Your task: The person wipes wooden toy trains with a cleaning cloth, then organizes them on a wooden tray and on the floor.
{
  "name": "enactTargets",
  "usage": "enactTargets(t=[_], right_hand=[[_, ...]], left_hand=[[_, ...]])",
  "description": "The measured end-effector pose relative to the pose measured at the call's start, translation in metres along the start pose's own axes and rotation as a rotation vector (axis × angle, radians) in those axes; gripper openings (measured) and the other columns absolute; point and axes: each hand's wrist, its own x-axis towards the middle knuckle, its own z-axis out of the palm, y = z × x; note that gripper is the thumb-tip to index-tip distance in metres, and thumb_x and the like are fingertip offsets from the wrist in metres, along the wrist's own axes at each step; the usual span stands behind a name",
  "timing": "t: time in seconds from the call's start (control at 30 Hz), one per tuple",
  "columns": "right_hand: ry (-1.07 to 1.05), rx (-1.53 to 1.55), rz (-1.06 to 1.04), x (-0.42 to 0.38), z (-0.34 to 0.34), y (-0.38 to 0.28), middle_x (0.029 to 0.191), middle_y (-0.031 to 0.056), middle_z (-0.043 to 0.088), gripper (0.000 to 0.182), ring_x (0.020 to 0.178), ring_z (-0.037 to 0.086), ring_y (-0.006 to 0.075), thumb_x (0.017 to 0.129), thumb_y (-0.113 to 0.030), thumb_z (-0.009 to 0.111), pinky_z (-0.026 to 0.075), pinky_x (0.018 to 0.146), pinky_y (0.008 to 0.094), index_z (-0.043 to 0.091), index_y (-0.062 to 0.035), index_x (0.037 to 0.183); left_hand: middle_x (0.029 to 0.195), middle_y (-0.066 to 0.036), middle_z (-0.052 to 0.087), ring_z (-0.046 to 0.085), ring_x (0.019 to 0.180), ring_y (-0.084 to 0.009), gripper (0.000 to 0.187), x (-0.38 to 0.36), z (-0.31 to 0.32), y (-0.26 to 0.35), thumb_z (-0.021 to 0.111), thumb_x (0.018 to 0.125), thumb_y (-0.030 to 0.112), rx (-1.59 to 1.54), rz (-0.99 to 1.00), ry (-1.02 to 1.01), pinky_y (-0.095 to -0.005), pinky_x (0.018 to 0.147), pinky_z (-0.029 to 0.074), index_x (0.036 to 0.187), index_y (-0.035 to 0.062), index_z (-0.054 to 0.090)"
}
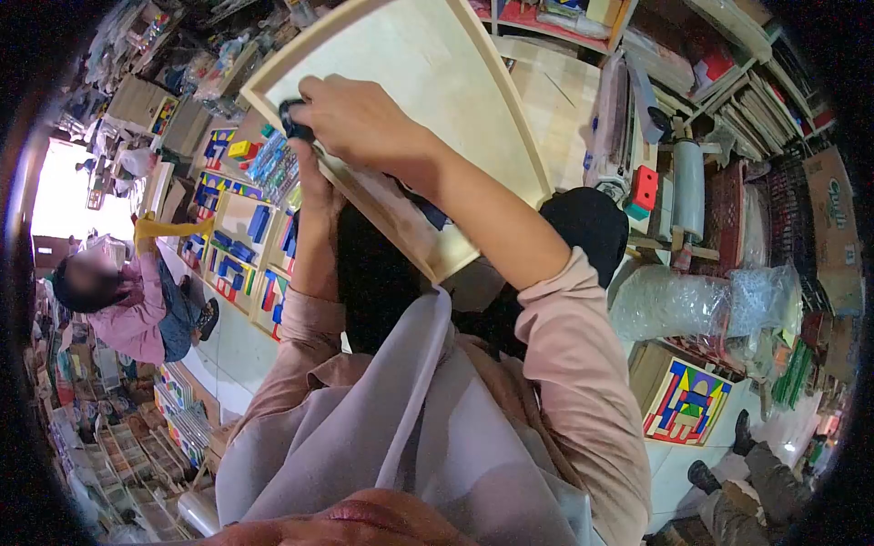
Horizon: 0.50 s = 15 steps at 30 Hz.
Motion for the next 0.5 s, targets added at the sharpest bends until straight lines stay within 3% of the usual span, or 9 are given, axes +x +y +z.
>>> enactTargets(t=[0.1, 0.33, 0.4, 0.5], right_hand=[[-0.14, 0.044, -0.013, -0.012, 0.004, -0.011, 0.086, 0.0072, 0.052, 0.027, 0.083, 0.055, 0.0249, 0.07, -0.007, 0.057, 0.047, 0.067, 0.0343, 0.061, -0.0096, 0.097], [-0.321, 0.067, -0.275, -0.013, 0.012, -0.056, 0.087, 0.0068, 0.052, 0.025, 0.081, 0.056, 0.0208, 0.067, -0.005, 0.06, 0.048, 0.066, 0.0292, 0.064, -0.0109, 0.091], [-0.444, 0.115, -0.32, -0.003, 0.02, -0.071, 0.092, 0.0063, 0.052, 0.026, 0.088, 0.056, 0.0208, 0.067, -0.005, 0.061, 0.049, 0.071, 0.028, 0.065, -0.0116, 0.092], [-0.432, 0.336, -0.465, 0.017, 0.037, -0.099, 0.093, 0.0063, 0.053, 0.026, 0.093, 0.054, 0.0218, 0.067, -0.003, 0.061, 0.049, 0.076, 0.0296, 0.066, -0.0117, 0.091]], left_hand=[[0.125, -0.009, 0.044, 0.045, 0.113, -0.0226, 0.079, 0.003, -0.025, 0.013, 0.044, 0.078, 0.064, 0.049, 0.082, 0.055, -0.0356, 0.094, 0.039, 0.13, 0.0061, 0.032], [0.128, -0.012, 0.042, 0.044, 0.113, -0.0249, 0.075, -0.025, -0.041, 0.126, 0.046, 0.081, 0.059, 0.215, 0.553, 0.426, -0.0372, 0.093, 0.04, 0.13, 0.004, 0.031], [0.126, -0.012, 0.043, 0.042, 0.115, -0.0274, 0.071, -0.05, -0.06, 0.169, 0.045, 0.082, 0.058, 0.26, 0.705, 0.479, -0.0402, 0.096, 0.038, 0.129, 0.0061, 0.032], [0.119, -0.012, 0.046, 0.045, 0.109, -0.0261, 0.067, -0.112, -0.052, 0.23, 0.049, 0.083, 0.053, 0.434, 0.886, 0.651, -0.0413, 0.092, 0.041, 0.127, 0.0054, 0.034]])
